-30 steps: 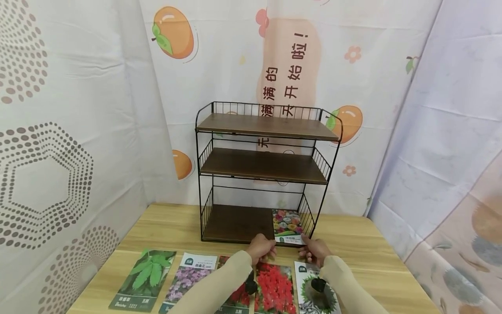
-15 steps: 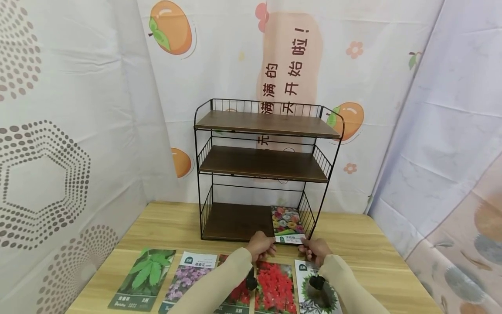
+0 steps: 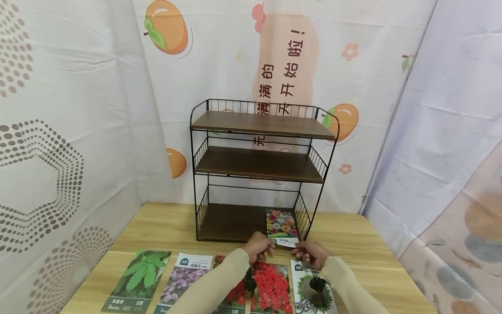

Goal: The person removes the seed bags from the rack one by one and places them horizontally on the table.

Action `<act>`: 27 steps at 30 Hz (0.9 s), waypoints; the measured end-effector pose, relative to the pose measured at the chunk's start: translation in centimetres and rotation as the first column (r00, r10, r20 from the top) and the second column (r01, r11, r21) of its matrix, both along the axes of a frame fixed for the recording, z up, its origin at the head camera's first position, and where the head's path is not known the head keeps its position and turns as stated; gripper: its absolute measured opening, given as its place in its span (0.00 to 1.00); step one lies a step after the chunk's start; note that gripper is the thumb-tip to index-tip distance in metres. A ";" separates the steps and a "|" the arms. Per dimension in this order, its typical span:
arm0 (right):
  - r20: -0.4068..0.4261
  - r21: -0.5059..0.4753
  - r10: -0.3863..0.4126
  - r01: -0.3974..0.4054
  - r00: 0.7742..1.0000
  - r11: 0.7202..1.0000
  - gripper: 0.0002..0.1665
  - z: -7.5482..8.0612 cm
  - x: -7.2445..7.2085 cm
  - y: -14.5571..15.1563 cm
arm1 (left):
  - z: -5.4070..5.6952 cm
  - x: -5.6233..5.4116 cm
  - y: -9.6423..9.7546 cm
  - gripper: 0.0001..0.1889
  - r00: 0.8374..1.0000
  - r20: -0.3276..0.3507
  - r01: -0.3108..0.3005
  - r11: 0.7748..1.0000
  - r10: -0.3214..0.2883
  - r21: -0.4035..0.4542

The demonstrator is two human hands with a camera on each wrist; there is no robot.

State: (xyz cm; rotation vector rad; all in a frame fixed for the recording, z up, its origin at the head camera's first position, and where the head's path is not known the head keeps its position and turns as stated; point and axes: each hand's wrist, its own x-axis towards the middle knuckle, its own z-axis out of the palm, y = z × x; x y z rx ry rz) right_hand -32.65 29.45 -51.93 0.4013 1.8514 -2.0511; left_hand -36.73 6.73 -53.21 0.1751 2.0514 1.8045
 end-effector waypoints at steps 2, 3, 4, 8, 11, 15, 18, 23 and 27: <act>0.009 -0.023 0.036 -0.035 0.999 0.999 0.20 0.0 0.0 0.0 | 0.0 0.0 -0.2 0.14 1.000 0.008 0.010 1.000 -0.010 0.009; 0.003 -0.032 0.048 -0.048 0.999 0.998 0.20 0.0 0.0 0.0 | 0.0 0.0 -0.2 0.13 1.000 0.019 0.015 1.000 -0.015 0.015; -0.003 -0.041 0.058 -0.058 0.998 0.997 0.19 0.0 0.0 0.1 | 0.1 0.0 -0.3 0.13 1.000 0.024 0.020 1.000 -0.021 0.019; -0.026 -0.086 0.097 -0.099 0.995 0.991 0.17 0.0 -0.1 0.0 | 0.4 0.1 -0.4 0.13 0.998 0.054 0.032 0.999 -0.034 0.030; -0.051 -0.065 0.122 -0.125 0.991 0.990 0.17 0.0 0.0 -0.3 | 0.7 0.2 -0.6 0.15 0.995 0.075 0.057 0.997 -0.061 0.045; -0.112 0.038 0.140 -0.137 0.984 0.990 0.16 0.0 0.1 -0.5 | 0.8 0.3 -0.7 0.18 0.996 0.051 0.077 0.996 -0.079 0.046; -0.163 0.120 0.165 -0.146 0.973 0.982 0.17 0.2 0.1 -0.6 | 0.8 0.4 -1.1 0.19 0.997 0.016 0.075 0.997 -0.076 0.031; -0.201 0.206 0.213 -0.171 0.956 0.963 0.18 0.6 0.6 -0.4 | 0.6 1.1 -1.6 0.19 0.995 -0.016 0.097 0.995 -0.096 0.037; -0.198 0.225 0.239 -0.194 0.950 0.955 0.17 0.8 1.1 -0.1 | 0.6 1.9 -1.7 0.19 0.992 -0.014 0.129 0.990 -0.128 0.059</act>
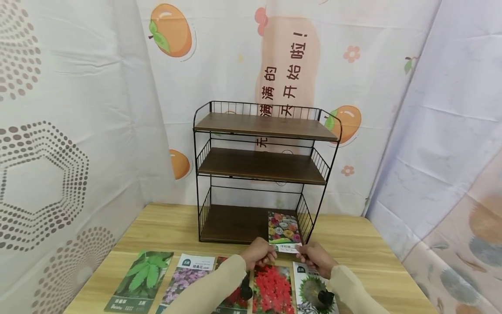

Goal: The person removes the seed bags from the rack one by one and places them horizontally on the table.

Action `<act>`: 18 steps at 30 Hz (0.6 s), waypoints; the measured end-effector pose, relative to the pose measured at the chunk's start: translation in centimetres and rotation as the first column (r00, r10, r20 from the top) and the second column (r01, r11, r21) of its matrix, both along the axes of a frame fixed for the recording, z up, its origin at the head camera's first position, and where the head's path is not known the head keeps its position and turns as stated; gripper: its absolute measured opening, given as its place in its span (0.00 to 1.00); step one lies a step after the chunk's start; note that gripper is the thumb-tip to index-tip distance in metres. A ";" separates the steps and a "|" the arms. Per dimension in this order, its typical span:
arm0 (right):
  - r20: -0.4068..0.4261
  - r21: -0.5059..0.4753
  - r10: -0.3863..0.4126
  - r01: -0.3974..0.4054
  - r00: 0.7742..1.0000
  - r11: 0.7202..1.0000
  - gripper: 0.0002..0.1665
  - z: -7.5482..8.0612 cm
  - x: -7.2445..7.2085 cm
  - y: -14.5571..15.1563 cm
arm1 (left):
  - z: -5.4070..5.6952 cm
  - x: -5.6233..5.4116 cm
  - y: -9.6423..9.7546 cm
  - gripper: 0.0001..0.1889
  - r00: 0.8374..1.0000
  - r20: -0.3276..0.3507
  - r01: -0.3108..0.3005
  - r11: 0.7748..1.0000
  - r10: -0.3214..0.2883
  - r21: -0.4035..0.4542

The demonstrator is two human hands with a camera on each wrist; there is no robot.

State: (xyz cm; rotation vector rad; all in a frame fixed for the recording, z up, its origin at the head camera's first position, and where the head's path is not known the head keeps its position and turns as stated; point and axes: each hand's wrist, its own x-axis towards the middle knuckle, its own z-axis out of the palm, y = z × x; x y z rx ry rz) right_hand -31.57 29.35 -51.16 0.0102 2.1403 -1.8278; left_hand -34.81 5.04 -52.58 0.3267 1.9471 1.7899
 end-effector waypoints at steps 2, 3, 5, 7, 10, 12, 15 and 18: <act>0.004 0.010 0.012 -0.012 1.000 1.000 0.18 0.1 0.3 0.1 | 0.0 0.4 -0.1 0.19 1.000 0.012 0.009 1.000 -0.009 0.005; 0.006 0.013 0.016 -0.016 1.000 1.000 0.18 0.1 0.4 0.1 | 0.0 0.5 -0.1 0.19 1.000 0.020 0.010 1.000 -0.010 0.007; 0.003 0.022 0.023 -0.023 1.000 0.999 0.18 0.1 0.6 0.2 | 0.1 0.8 -0.2 0.19 1.000 0.029 0.011 1.000 -0.011 0.012; -0.010 0.031 0.027 -0.027 1.000 0.999 0.19 0.0 0.8 0.2 | 0.1 1.0 -0.3 0.19 0.999 0.033 0.011 1.000 -0.011 0.016; -0.021 0.045 0.030 -0.029 0.999 0.999 0.20 -0.2 1.3 0.3 | 0.2 1.3 -0.4 0.19 0.999 0.044 0.022 0.999 -0.023 0.027; -0.021 0.050 0.030 -0.029 0.999 0.998 0.21 -0.3 1.8 0.3 | 0.2 1.5 -0.4 0.18 0.998 0.056 0.038 0.999 -0.040 0.033; -0.015 0.041 0.031 -0.030 0.999 0.999 0.20 -0.4 2.5 0.4 | 0.3 1.8 -0.5 0.19 0.994 0.078 0.073 0.996 -0.076 0.044; -0.010 0.022 0.029 -0.029 1.000 0.999 0.20 -0.3 3.1 0.4 | 0.3 2.1 -0.7 0.19 0.990 0.092 0.101 0.994 -0.105 0.047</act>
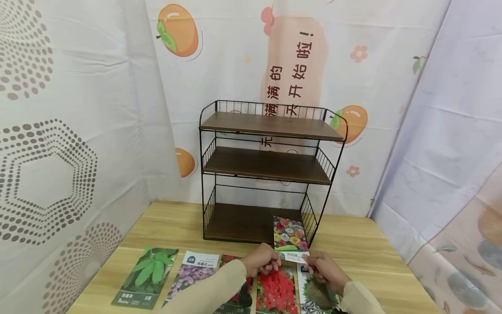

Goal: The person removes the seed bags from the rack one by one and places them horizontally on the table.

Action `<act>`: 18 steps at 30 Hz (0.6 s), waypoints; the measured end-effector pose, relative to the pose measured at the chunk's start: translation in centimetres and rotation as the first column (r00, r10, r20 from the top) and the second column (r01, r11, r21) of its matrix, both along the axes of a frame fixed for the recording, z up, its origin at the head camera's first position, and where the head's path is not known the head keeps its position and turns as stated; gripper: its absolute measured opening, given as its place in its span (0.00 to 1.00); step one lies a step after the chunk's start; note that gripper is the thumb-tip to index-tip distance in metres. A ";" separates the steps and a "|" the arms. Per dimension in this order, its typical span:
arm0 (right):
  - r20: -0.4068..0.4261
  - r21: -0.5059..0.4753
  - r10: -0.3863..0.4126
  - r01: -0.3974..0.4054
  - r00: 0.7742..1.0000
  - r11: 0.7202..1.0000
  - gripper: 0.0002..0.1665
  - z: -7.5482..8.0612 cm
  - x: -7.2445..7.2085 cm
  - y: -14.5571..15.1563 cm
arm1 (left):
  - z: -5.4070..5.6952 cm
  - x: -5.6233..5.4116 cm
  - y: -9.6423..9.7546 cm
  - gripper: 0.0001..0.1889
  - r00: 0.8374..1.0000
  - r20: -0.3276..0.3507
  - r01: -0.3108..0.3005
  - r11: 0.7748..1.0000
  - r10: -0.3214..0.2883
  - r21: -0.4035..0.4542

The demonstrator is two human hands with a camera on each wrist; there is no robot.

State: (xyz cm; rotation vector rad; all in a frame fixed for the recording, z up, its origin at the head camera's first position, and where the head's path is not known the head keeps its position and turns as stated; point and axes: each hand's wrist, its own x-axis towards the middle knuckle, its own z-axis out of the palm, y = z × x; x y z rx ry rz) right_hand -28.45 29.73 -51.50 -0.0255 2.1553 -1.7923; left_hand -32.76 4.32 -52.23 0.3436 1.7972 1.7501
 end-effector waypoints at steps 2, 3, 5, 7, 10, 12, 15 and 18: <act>0.004 0.001 -0.007 0.007 1.000 1.000 0.20 0.1 0.5 0.2 | 0.0 0.3 0.1 0.19 1.000 0.006 0.018 1.000 -0.018 -0.003; 0.003 0.006 -0.010 0.010 1.000 1.000 0.21 0.1 0.8 0.3 | 0.0 0.5 0.1 0.19 1.000 0.012 0.025 1.000 -0.025 -0.002; -0.004 0.024 -0.010 0.011 1.000 1.000 0.22 0.1 1.0 0.2 | -0.1 0.9 0.0 0.19 0.999 0.019 0.032 0.999 -0.032 0.002; -0.010 0.041 -0.007 0.007 1.000 0.999 0.22 0.1 1.3 0.2 | -0.2 1.3 -0.2 0.19 0.999 0.032 0.040 0.999 -0.040 0.013; -0.017 0.048 0.006 -0.006 1.000 0.999 0.23 0.2 1.9 0.3 | -0.2 1.9 -0.3 0.19 0.997 0.051 0.062 0.998 -0.063 0.031; -0.019 0.043 0.015 -0.015 1.000 0.999 0.22 0.3 2.3 0.4 | -0.1 2.3 -0.4 0.19 0.995 0.062 0.082 0.996 -0.084 0.038; -0.022 0.044 0.023 -0.022 0.999 0.999 0.23 0.5 2.9 0.4 | 0.0 3.0 -0.5 0.19 0.991 0.067 0.108 0.993 -0.111 0.049; -0.017 0.057 0.018 -0.017 1.000 0.998 0.23 0.5 3.3 0.4 | 0.0 3.6 -0.6 0.20 0.988 0.071 0.131 0.989 -0.135 0.066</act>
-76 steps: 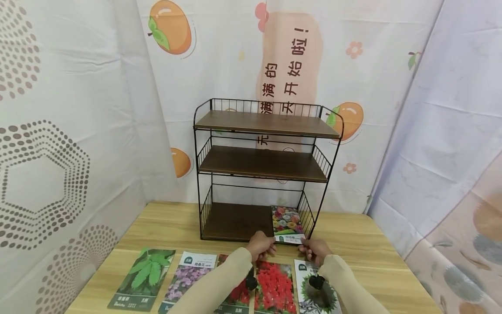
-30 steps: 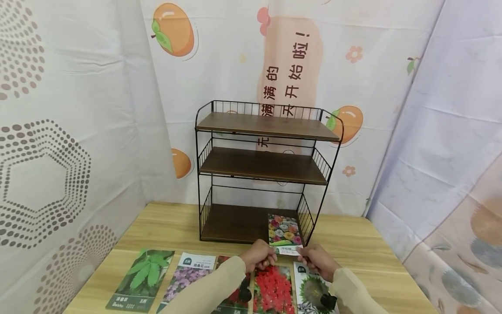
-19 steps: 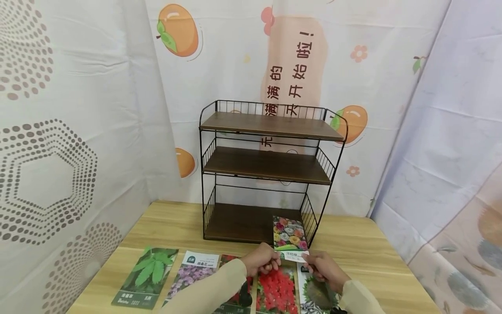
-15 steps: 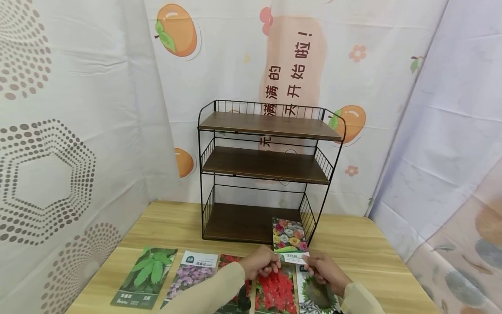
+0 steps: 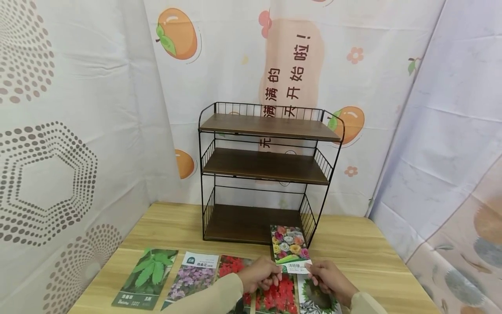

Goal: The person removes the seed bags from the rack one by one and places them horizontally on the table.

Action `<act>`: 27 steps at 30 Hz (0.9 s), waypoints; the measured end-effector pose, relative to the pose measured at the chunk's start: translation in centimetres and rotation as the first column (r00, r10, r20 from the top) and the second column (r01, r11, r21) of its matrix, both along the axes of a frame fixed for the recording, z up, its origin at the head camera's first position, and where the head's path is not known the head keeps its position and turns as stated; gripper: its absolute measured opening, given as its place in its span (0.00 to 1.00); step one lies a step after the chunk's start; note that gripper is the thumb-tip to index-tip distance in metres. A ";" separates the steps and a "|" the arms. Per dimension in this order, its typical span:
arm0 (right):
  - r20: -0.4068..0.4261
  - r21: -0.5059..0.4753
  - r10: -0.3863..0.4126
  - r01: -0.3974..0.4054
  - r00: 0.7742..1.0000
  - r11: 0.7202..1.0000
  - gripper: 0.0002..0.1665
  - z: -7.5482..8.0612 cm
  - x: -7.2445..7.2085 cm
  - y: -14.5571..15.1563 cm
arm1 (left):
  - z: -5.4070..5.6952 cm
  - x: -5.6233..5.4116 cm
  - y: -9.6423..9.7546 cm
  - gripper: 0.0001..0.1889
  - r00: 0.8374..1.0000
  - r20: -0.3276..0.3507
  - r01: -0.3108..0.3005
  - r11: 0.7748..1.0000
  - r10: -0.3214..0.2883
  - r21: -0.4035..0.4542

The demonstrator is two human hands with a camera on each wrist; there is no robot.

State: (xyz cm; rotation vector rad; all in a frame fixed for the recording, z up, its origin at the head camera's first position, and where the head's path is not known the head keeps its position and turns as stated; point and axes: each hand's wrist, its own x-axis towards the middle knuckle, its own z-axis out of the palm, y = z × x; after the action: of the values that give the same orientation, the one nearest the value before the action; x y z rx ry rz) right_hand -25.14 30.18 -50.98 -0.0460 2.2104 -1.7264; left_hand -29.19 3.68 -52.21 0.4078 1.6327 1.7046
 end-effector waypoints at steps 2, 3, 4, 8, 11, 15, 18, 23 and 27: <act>0.013 0.006 -0.003 0.003 1.000 1.000 0.22 -0.1 0.3 0.1 | 0.0 0.3 -0.1 0.20 1.000 0.008 0.012 1.000 -0.013 0.011; 0.020 0.006 -0.005 0.004 1.000 1.000 0.22 -0.1 0.4 0.1 | 0.0 0.5 -0.1 0.20 1.000 0.012 0.014 1.000 -0.015 0.011; 0.027 0.005 -0.004 0.004 1.000 1.000 0.21 -0.1 0.5 0.2 | 0.0 0.7 -0.1 0.20 1.000 0.014 0.018 1.000 -0.018 0.012; 0.053 0.003 -0.005 0.005 0.999 1.000 0.21 -0.1 0.9 0.4 | 0.0 1.2 -0.1 0.19 0.999 0.029 0.028 1.000 -0.028 0.001; 0.058 0.010 -0.008 0.008 0.998 1.000 0.22 -0.2 1.1 0.5 | 0.0 1.5 0.0 0.19 0.999 0.037 0.028 1.000 -0.028 -0.003; 0.057 0.016 -0.009 0.008 0.998 1.000 0.24 -0.3 1.6 0.7 | -0.1 1.9 0.1 0.19 0.998 0.048 0.028 1.000 -0.028 -0.009; 0.045 0.018 -0.006 0.005 0.999 1.000 0.24 -0.4 2.0 0.8 | -0.2 2.2 0.2 0.19 0.998 0.053 0.034 0.999 -0.033 -0.013; 0.016 0.015 0.023 -0.024 1.000 1.000 0.25 -0.4 2.7 1.0 | -0.3 2.7 0.2 0.19 0.997 0.057 0.051 0.999 -0.050 -0.008; -0.004 0.033 0.045 -0.044 0.999 0.998 0.26 -0.6 3.0 1.3 | -0.3 3.0 0.3 0.19 0.996 0.054 0.068 0.998 -0.068 -0.005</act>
State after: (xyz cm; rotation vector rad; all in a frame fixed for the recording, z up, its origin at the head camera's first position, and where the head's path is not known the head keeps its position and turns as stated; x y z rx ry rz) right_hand -22.12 31.50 -51.56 -0.0906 2.2232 -1.6677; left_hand -26.19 3.96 -52.53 0.4060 1.5681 1.6451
